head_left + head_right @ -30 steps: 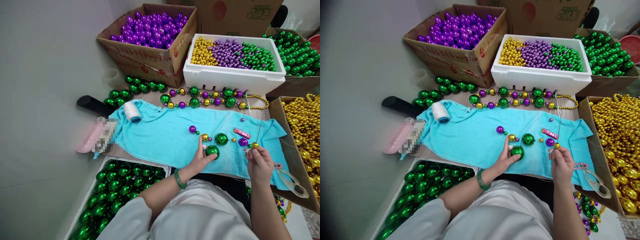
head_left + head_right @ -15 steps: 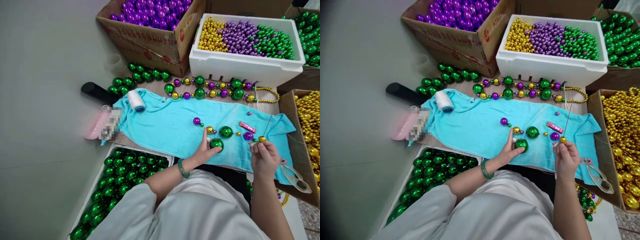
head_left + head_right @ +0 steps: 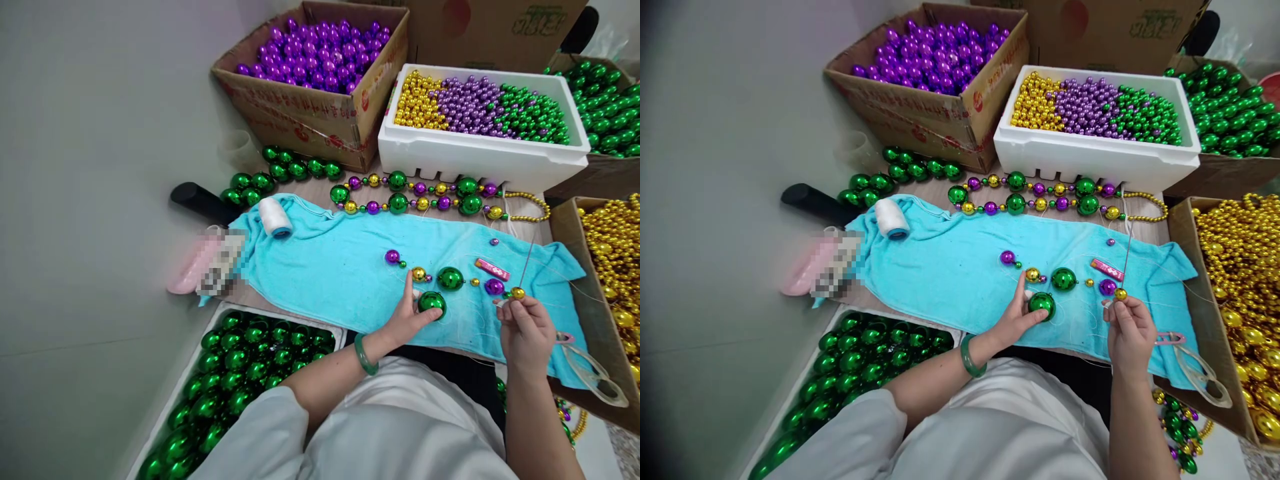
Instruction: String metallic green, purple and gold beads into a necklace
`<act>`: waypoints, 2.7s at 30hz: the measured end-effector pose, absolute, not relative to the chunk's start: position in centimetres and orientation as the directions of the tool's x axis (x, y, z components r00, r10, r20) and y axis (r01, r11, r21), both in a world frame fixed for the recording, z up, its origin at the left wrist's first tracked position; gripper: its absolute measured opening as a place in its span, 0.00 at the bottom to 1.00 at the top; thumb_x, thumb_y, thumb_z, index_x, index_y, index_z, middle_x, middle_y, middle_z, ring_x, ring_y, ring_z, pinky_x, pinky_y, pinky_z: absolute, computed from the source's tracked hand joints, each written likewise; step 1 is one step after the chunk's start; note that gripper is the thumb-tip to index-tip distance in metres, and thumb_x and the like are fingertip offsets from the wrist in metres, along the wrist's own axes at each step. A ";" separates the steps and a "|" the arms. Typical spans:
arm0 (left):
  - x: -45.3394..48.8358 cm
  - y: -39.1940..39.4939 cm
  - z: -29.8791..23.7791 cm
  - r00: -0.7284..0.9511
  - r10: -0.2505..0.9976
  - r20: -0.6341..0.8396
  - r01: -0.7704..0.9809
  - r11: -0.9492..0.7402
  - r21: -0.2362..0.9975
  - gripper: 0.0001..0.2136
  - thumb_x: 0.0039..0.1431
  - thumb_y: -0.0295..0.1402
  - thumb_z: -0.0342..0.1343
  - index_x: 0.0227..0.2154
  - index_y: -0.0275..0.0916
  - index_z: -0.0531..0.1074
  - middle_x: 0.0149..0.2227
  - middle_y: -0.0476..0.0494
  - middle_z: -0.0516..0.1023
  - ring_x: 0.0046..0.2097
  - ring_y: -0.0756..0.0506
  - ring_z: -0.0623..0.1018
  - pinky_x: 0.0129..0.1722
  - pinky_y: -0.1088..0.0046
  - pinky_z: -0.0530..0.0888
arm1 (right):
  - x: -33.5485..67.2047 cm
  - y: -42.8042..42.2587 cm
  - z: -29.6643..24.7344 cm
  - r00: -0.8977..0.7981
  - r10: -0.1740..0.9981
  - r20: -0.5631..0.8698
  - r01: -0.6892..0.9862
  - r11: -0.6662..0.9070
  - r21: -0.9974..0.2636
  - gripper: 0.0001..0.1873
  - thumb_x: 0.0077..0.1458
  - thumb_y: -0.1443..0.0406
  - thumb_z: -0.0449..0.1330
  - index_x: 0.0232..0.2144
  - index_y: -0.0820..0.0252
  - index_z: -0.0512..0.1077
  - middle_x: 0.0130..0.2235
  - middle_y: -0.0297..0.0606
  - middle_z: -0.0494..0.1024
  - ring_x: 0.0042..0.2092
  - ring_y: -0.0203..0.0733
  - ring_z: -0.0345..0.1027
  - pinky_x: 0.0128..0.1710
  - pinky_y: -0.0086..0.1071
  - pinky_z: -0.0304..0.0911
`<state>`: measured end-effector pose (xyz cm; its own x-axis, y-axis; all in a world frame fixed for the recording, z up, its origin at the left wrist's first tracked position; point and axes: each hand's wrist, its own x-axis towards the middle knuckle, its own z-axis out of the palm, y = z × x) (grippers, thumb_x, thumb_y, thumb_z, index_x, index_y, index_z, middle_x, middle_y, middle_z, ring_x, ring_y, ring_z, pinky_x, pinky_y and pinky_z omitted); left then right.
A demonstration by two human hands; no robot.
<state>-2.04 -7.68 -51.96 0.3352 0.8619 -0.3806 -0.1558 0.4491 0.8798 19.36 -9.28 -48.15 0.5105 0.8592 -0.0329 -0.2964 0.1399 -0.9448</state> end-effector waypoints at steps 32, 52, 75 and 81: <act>-12.3 -1.4 -49.5 -0.182 0.982 -0.045 0.081 0.060 0.995 0.26 0.48 0.41 0.66 0.48 0.40 0.65 0.45 0.45 0.72 0.40 0.50 0.74 0.41 0.74 0.70 | 18.9 -8.8 -48.0 0.524 0.850 -0.047 -0.284 0.123 -0.951 0.12 0.42 0.64 0.70 0.29 0.60 0.72 0.20 0.27 0.67 0.23 0.32 0.60 0.26 0.29 0.57; -8.7 -1.5 -46.5 0.297 0.907 -0.300 -0.601 0.422 0.679 0.29 0.45 0.39 0.61 0.52 0.40 0.68 0.47 0.40 0.75 0.42 0.43 0.75 0.32 0.72 0.71 | 16.2 -10.8 -47.4 0.184 0.983 0.000 0.200 -0.037 -0.979 0.05 0.53 0.62 0.64 0.30 0.58 0.77 0.23 0.32 0.71 0.25 0.33 0.61 0.23 0.28 0.58; -10.4 -0.9 -46.4 0.289 0.933 -0.216 -0.650 0.357 0.671 0.23 0.45 0.38 0.63 0.45 0.38 0.68 0.39 0.45 0.74 0.37 0.46 0.76 0.34 0.71 0.74 | 18.0 -10.8 -46.9 0.109 0.993 0.041 0.376 -0.003 -0.927 0.04 0.56 0.63 0.62 0.33 0.56 0.76 0.26 0.32 0.73 0.27 0.34 0.64 0.27 0.28 0.60; -10.6 -0.9 -46.3 0.285 0.942 -0.177 -0.603 0.319 0.731 0.23 0.46 0.39 0.64 0.46 0.38 0.70 0.38 0.45 0.74 0.36 0.48 0.75 0.32 0.74 0.70 | 17.9 -10.7 -46.6 0.061 0.996 0.070 0.434 0.037 -0.900 0.04 0.57 0.63 0.61 0.33 0.56 0.76 0.27 0.32 0.74 0.27 0.34 0.66 0.28 0.27 0.62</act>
